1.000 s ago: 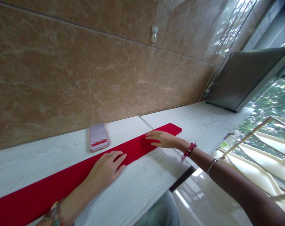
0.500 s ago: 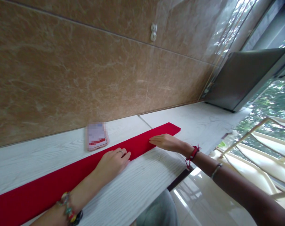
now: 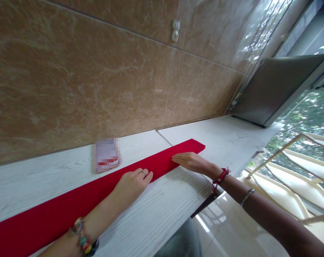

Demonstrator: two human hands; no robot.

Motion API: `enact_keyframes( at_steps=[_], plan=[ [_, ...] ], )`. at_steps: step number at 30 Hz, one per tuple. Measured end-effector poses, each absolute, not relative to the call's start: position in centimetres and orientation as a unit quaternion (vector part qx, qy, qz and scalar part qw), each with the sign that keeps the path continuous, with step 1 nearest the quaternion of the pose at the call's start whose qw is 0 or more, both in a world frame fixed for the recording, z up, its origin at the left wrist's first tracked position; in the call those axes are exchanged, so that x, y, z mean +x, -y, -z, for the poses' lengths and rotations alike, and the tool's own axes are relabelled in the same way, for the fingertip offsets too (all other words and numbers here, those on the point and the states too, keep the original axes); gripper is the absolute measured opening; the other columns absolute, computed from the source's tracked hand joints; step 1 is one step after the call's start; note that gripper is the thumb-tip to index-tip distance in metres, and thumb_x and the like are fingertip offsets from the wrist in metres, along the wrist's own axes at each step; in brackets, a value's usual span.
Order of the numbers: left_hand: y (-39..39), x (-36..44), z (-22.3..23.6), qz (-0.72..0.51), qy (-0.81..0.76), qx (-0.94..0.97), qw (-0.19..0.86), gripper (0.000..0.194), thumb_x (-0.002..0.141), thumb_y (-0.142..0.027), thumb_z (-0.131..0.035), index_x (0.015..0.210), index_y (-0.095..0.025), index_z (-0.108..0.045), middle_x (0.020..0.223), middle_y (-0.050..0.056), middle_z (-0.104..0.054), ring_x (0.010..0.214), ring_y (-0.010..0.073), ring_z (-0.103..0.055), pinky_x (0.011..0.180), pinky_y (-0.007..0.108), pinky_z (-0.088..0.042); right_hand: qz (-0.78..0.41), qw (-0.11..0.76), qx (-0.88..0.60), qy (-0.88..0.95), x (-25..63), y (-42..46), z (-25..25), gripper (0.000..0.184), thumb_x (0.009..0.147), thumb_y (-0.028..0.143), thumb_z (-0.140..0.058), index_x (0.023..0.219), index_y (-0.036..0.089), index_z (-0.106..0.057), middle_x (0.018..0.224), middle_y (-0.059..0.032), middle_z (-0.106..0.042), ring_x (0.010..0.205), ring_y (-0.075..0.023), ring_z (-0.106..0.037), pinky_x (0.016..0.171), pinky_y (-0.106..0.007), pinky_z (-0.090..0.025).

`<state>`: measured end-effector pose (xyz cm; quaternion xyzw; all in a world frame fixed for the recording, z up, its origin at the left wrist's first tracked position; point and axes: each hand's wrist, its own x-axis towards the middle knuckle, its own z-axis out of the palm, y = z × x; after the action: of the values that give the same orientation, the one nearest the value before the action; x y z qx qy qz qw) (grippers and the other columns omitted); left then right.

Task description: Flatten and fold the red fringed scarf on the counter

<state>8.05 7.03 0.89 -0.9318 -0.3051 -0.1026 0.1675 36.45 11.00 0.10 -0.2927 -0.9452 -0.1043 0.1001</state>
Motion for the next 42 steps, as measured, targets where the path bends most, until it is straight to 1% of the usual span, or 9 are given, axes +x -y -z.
enact_keyframes(
  at_steps=[4, 7, 11, 19, 24, 29, 32, 36, 42],
  plan=[
    [-6.8, 8.0, -1.4, 0.117, 0.292, -0.930, 0.191, 0.033, 0.085, -0.002, -0.028, 0.099, -0.012, -0.056, 0.082, 0.009, -0.062, 0.073, 0.0168, -0.058, 0.059, 0.027, -0.048, 0.119, 0.133, -0.306, 0.935, 36.7, -10.7, -0.4, 0.035, 0.092, 0.019, -0.028, 0.112, 0.013, -0.056, 0.107, -0.0106, -0.062, 0.099, -0.0185, -0.057, 0.086, -0.035, -0.047],
    [-6.6, 8.0, -1.6, 0.105, 0.286, -0.930, 0.207, 0.030, 0.083, -0.002, -0.033, 0.099, -0.011, -0.057, 0.085, 0.009, -0.061, 0.077, 0.0193, -0.058, 0.059, 0.029, -0.048, 0.124, 0.162, -0.304, 0.930, 36.8, -10.2, -0.7, 0.035, 0.092, 0.021, -0.028, 0.109, 0.013, -0.057, 0.106, -0.0113, -0.063, 0.097, -0.0188, -0.058, 0.084, -0.034, -0.048],
    [-6.5, 8.0, -1.2, 0.077, 0.287, -0.938, 0.179, 0.025, 0.080, -0.001, -0.041, 0.094, -0.013, -0.058, 0.088, 0.009, -0.061, 0.079, 0.0201, -0.057, 0.061, 0.030, -0.047, 0.100, 0.146, -0.308, 0.935, 36.6, -9.7, -0.4, 0.034, 0.092, 0.025, -0.030, 0.105, 0.015, -0.060, 0.101, -0.0105, -0.064, 0.093, -0.0183, -0.059, 0.081, -0.034, -0.048],
    [-6.6, 7.9, -0.6, 0.077, 0.288, -0.939, 0.173, 0.016, 0.081, -0.009, -0.048, 0.093, -0.012, -0.058, 0.086, 0.008, -0.060, 0.078, 0.0198, -0.055, 0.060, 0.030, -0.047, 0.092, 0.141, -0.321, 0.932, 37.0, -9.7, 0.0, 0.032, 0.091, 0.026, -0.032, 0.105, 0.018, -0.060, 0.102, -0.0087, -0.063, 0.094, -0.0180, -0.059, 0.083, -0.032, -0.047],
    [-6.6, 7.9, -1.0, 0.066, 0.323, -0.934, 0.138, 0.018, 0.081, -0.011, -0.050, 0.096, -0.017, -0.059, 0.089, 0.005, -0.060, 0.080, 0.0184, -0.056, 0.064, 0.029, -0.048, 0.138, 0.140, -0.278, 0.940, 37.4, -10.2, 0.1, 0.030, 0.091, 0.020, -0.033, 0.109, 0.014, -0.057, 0.103, -0.0106, -0.063, 0.093, -0.0173, -0.059, 0.082, -0.031, -0.048],
    [-6.2, 8.3, -1.5, 0.035, 0.326, -0.933, 0.151, 0.028, 0.080, -0.005, -0.047, 0.106, -0.014, -0.056, 0.095, 0.008, -0.061, 0.085, 0.0200, -0.057, 0.064, 0.030, -0.049, 0.196, 0.143, -0.247, 0.938, 37.1, -10.3, -0.1, 0.029, 0.090, 0.016, -0.033, 0.104, 0.009, -0.058, 0.098, -0.0132, -0.064, 0.088, -0.0180, -0.061, 0.077, -0.030, -0.050],
    [-5.8, 8.5, -1.7, 0.034, 0.338, -0.929, 0.149, 0.030, 0.080, -0.005, -0.048, 0.109, -0.013, -0.054, 0.097, 0.009, -0.061, 0.087, 0.0216, -0.057, 0.064, 0.031, -0.050, 0.207, 0.162, -0.257, 0.930, 36.9, -10.2, -0.4, 0.029, 0.091, 0.016, -0.033, 0.100, 0.009, -0.059, 0.096, -0.0128, -0.065, 0.085, -0.0176, -0.061, 0.075, -0.030, -0.051],
    [-5.7, 8.6, -1.9, 0.039, 0.366, -0.920, 0.137, 0.026, 0.081, -0.007, -0.047, 0.104, -0.014, -0.056, 0.092, 0.008, -0.061, 0.084, 0.0207, -0.057, 0.063, 0.030, -0.050, 0.220, 0.180, -0.261, 0.923, 36.8, -9.9, -0.6, 0.029, 0.090, 0.017, -0.033, 0.100, 0.011, -0.060, 0.095, -0.0120, -0.066, 0.085, -0.0177, -0.062, 0.075, -0.031, -0.051],
    [-5.5, 8.8, -2.2, 0.009, 0.374, -0.917, 0.137, 0.029, 0.081, -0.005, -0.046, 0.107, -0.014, -0.054, 0.095, 0.009, -0.061, 0.088, 0.0208, -0.057, 0.063, 0.029, -0.050, 0.185, 0.160, -0.284, 0.927, 36.6, -9.8, -0.2, 0.027, 0.090, 0.019, -0.035, 0.099, 0.014, -0.060, 0.094, -0.0107, -0.065, 0.086, -0.0171, -0.061, 0.076, -0.030, -0.050]
  ],
)
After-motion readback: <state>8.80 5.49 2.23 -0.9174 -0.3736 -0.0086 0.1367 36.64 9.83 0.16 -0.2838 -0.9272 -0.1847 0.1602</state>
